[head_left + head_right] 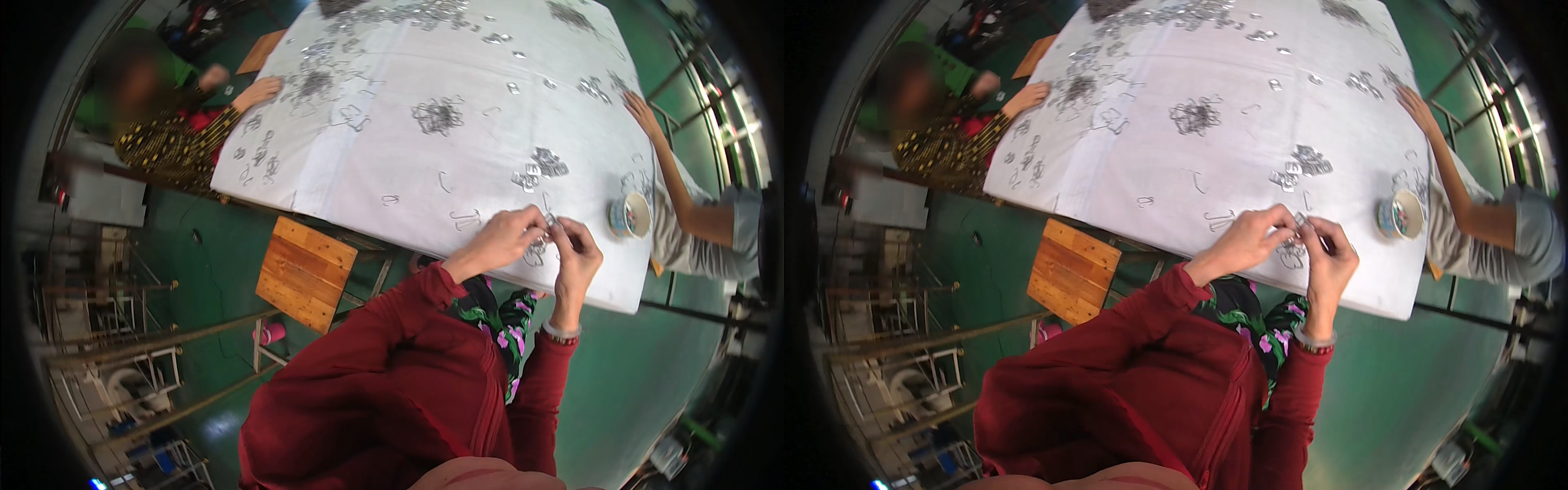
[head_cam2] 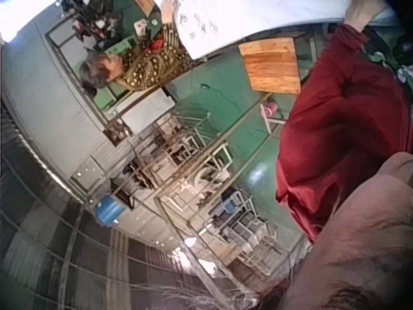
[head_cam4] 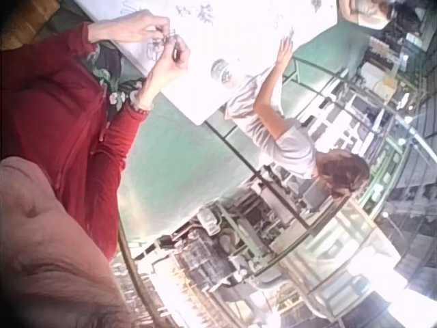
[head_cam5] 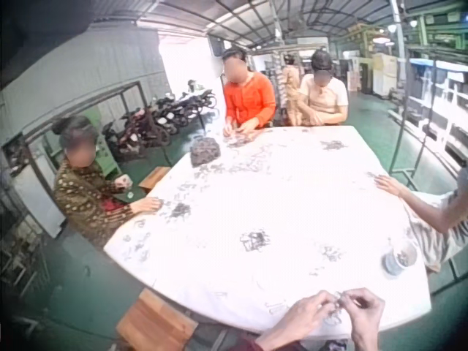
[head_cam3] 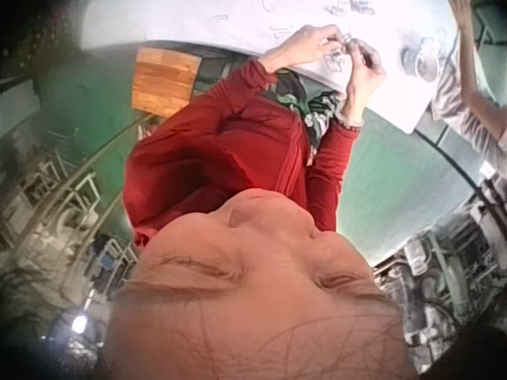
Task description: The person sits at a table and repeatedly picks up small metal pieces, then joins them together by hand. The person places the assembled pieces into a container on the table.
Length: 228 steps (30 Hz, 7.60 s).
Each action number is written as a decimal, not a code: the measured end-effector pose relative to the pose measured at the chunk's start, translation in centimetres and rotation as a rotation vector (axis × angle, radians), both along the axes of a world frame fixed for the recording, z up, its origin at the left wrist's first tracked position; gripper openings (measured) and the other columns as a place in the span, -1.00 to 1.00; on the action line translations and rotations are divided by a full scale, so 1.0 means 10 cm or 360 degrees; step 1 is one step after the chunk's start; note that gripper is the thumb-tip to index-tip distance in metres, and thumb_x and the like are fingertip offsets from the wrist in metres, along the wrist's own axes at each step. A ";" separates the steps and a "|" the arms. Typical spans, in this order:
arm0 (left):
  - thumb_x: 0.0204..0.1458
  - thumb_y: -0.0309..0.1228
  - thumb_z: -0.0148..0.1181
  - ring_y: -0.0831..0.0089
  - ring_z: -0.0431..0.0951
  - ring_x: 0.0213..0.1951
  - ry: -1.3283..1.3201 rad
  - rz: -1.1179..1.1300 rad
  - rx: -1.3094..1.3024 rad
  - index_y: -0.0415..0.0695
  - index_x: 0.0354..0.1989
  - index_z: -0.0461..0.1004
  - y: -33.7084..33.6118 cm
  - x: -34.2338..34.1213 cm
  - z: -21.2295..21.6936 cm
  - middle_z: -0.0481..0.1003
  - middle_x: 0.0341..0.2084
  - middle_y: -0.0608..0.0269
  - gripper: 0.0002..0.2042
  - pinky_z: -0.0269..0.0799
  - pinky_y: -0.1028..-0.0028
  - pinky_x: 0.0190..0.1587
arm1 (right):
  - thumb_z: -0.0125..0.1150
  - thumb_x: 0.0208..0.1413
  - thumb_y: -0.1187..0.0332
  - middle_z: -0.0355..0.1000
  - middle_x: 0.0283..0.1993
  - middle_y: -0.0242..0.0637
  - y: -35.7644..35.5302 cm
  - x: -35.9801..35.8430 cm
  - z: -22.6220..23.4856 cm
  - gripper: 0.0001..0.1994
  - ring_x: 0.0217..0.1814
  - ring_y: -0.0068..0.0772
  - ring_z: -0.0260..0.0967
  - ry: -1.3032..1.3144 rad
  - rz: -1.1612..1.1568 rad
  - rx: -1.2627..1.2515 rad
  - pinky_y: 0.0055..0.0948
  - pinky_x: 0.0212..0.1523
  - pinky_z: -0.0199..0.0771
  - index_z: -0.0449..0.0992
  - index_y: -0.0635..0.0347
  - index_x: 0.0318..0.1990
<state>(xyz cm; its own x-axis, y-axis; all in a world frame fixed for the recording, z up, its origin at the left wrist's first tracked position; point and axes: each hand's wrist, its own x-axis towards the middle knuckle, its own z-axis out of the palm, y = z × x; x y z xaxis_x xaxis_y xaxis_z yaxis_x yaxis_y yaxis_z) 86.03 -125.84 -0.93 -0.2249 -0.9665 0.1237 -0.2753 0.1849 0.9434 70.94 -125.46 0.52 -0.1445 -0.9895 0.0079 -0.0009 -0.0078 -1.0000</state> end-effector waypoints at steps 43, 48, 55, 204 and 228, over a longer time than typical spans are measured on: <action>0.02 -0.46 0.03 -0.10 0.51 -0.26 -0.1320 0.0921 -0.0304 -0.35 -0.35 0.48 -1.17 1.88 -0.34 0.49 -0.39 -0.24 -0.82 0.42 0.11 -0.22 | 0.17 -0.08 0.71 0.49 -0.45 -0.19 0.91 -0.70 0.35 -0.89 -0.51 -0.44 0.46 -0.0540 -0.0254 -0.0016 -0.65 -0.52 0.37 0.50 0.42 -0.35; 0.03 -0.46 0.05 0.04 0.53 -0.32 -0.0816 0.0820 -0.0368 -0.30 -0.36 0.50 -1.16 1.52 -0.10 0.52 -0.43 -0.10 -0.85 0.42 0.20 -0.25 | 0.19 -0.08 0.70 0.48 -0.44 -0.19 1.05 -0.74 0.29 -0.89 -0.51 -0.48 0.42 -0.0582 -0.0279 -0.0118 -0.64 -0.51 0.36 0.51 0.41 -0.36; 0.09 -0.46 0.12 0.58 0.50 -0.36 0.0218 -0.0299 0.0152 -0.30 -0.26 0.49 -0.40 -0.09 0.27 0.53 -0.40 0.26 -0.85 0.44 0.56 -0.28 | 0.19 -0.08 0.71 0.45 -0.41 -0.22 1.26 -0.74 0.04 -0.90 -0.49 -0.50 0.38 -0.0482 -0.0337 -0.0039 -0.59 -0.43 0.42 0.51 0.40 -0.37; 0.05 -0.48 0.04 0.07 0.54 -0.39 -0.1193 0.0619 -0.0493 -0.25 -0.32 0.44 -1.51 1.43 -0.08 0.52 -0.47 -0.04 -0.89 0.43 0.26 -0.28 | 0.21 -0.04 0.66 0.44 -0.35 -0.17 1.42 -0.81 0.07 -0.91 -0.45 -0.45 0.39 -0.0740 -0.0281 -0.0103 -0.57 -0.39 0.42 0.43 0.38 -0.36; 0.08 -0.51 0.13 0.41 0.51 -0.25 0.0264 -0.0594 0.0072 -0.25 -0.25 0.42 0.69 -0.89 0.09 0.48 -0.23 0.12 -0.89 0.42 0.48 -0.18 | 0.23 -0.08 0.70 0.40 -0.36 -0.29 1.37 -0.61 -0.05 -0.93 -0.43 -0.52 0.40 -0.0326 -0.0620 -0.0123 -0.60 -0.35 0.47 0.51 0.40 -0.41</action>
